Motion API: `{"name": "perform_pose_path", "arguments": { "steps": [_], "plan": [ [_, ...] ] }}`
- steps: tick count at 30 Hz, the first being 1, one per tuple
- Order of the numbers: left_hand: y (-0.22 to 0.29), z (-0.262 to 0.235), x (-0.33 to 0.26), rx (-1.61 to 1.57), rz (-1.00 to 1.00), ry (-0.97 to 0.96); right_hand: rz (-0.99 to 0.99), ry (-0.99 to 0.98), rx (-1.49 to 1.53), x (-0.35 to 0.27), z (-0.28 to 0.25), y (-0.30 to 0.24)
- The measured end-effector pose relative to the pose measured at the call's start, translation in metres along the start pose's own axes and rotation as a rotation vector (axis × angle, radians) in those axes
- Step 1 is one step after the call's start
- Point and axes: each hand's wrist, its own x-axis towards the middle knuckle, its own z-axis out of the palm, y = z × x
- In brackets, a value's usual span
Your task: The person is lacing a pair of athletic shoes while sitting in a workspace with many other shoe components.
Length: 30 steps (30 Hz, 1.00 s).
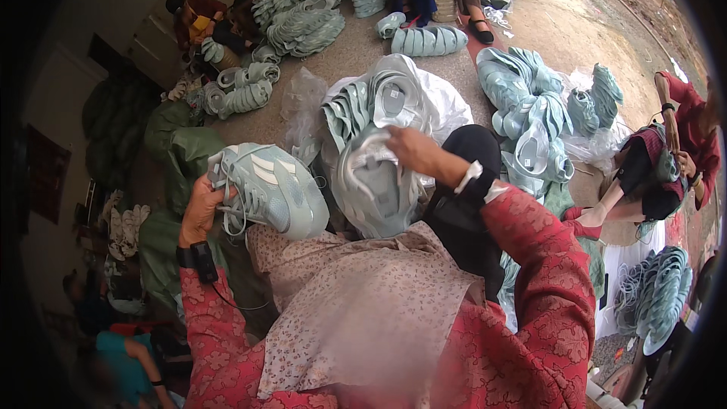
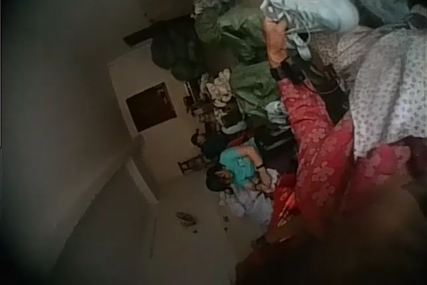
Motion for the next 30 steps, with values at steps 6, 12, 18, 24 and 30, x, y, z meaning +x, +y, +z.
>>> {"name": "perform_pose_path", "arguments": {
  "steps": [6,12,18,24,30],
  "plan": [
    [0.029,0.043,0.009,0.073,0.015,-0.122,-0.342,0.222,0.438,-0.026,-0.067,0.021],
    [0.014,0.094,0.052,0.12,0.109,-0.434,-0.007,0.23,1.083,-0.044,-0.093,0.067],
    [0.025,0.124,0.068,0.082,0.107,-0.48,-0.034,0.37,0.69,-0.077,-0.092,0.042],
    [0.089,0.108,0.042,0.14,0.172,-0.42,0.36,0.568,1.064,-0.074,-0.106,0.057],
    [0.091,0.097,0.03,0.026,0.197,-0.377,0.384,0.539,1.181,-0.056,-0.1,0.063]
  ]
}}
